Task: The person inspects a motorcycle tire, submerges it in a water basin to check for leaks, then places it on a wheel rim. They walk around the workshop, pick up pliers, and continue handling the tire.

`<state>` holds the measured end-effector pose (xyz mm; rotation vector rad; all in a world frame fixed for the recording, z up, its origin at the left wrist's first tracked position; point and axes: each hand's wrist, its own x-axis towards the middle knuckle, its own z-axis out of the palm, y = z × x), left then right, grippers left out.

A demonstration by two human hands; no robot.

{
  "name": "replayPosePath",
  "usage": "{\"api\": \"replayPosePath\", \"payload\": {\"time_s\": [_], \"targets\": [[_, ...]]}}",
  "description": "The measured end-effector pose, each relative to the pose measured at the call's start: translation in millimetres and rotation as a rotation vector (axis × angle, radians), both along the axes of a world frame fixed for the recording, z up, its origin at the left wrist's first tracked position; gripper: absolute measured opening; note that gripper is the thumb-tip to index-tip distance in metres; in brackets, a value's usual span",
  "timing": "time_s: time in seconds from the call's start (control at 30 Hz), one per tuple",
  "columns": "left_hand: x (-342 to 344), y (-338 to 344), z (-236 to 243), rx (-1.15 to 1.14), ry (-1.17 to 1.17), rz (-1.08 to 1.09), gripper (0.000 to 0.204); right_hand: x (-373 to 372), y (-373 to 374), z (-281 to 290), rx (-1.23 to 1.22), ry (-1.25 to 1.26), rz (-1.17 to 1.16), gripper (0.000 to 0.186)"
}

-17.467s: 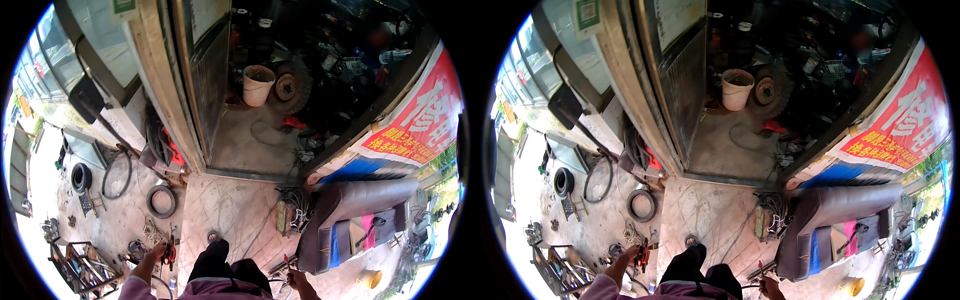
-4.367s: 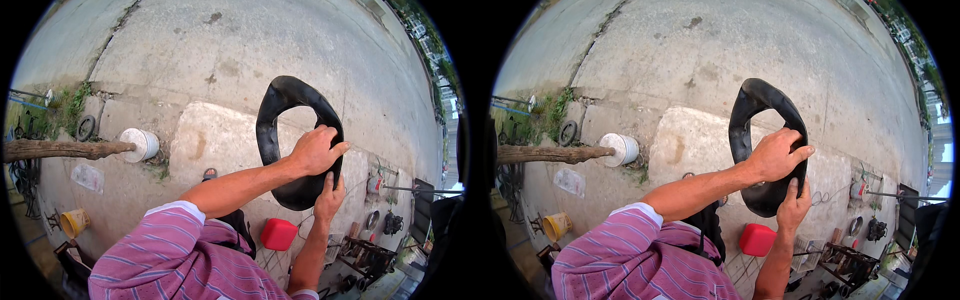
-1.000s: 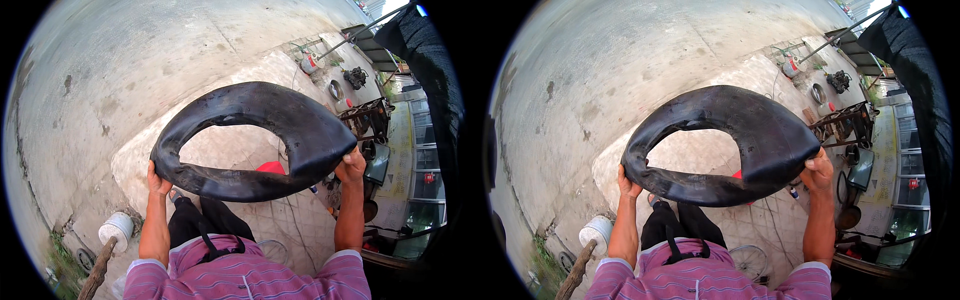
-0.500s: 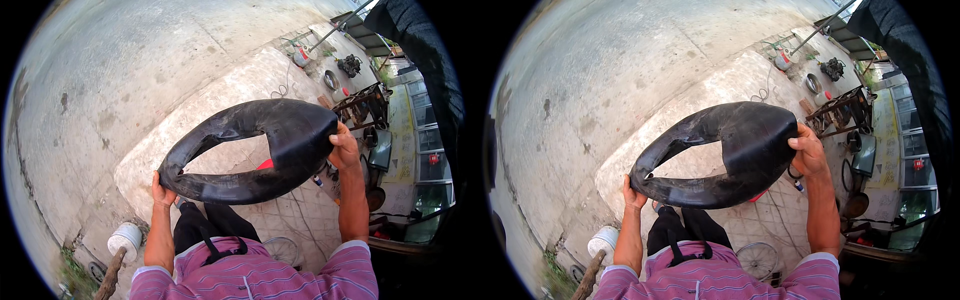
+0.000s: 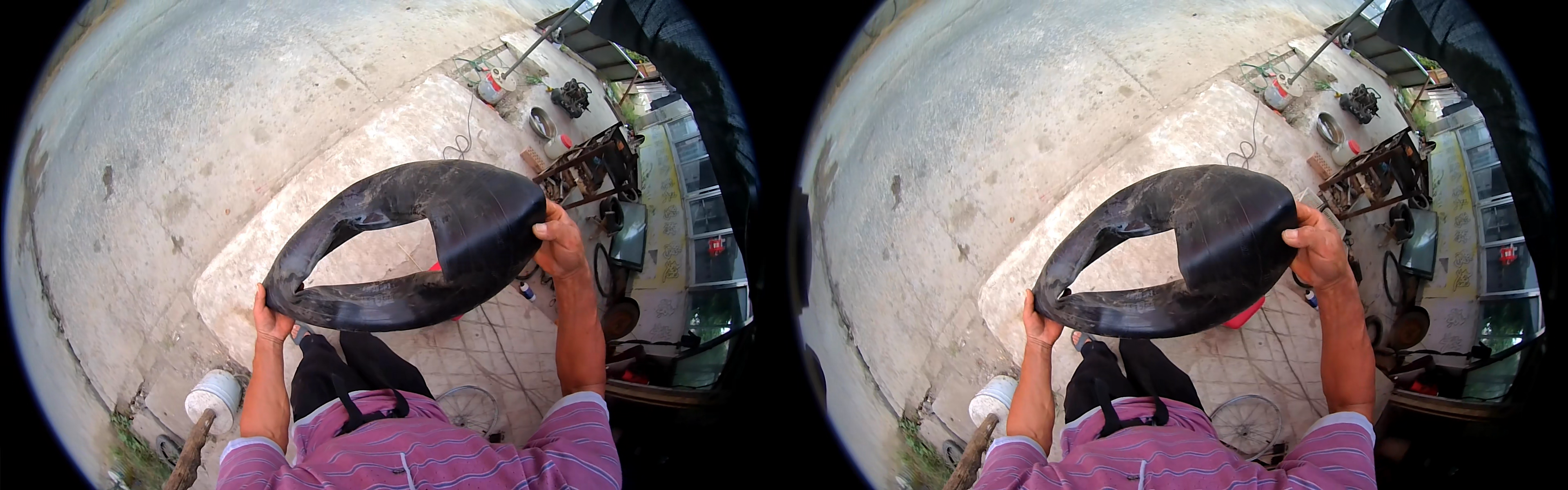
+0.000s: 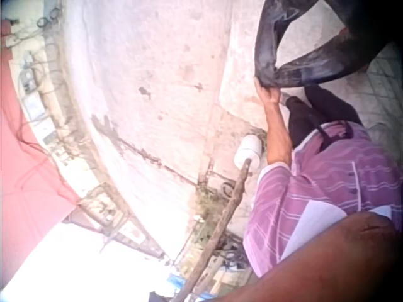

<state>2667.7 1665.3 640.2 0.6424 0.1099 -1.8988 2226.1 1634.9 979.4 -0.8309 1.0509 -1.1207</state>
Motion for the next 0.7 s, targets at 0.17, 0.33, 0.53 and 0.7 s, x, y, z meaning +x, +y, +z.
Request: {"api": "replayPosePath", "payload": {"time_s": [0.17, 0.33, 0.53, 0.7], "targets": [[-8, -1, -8, -0.024, 0.011, -0.006, 0.063, -10, 12, -3, -0.033, -0.002, 0.003, 0.050], [-21, -4, -11, -0.091, 0.057, -0.055, 0.061, -34, 25, -12, -0.040, -0.033, -0.005, 0.050], [-52, -7, 7, -0.020, -0.029, -0.070, 0.062, -59, 55, -11, -0.044, -0.042, -0.039, 0.050], [-59, -16, -6, -0.074, 0.000, -0.230, 0.059, -59, 95, -25, -0.010, -0.043, -0.213, 0.045]]}}
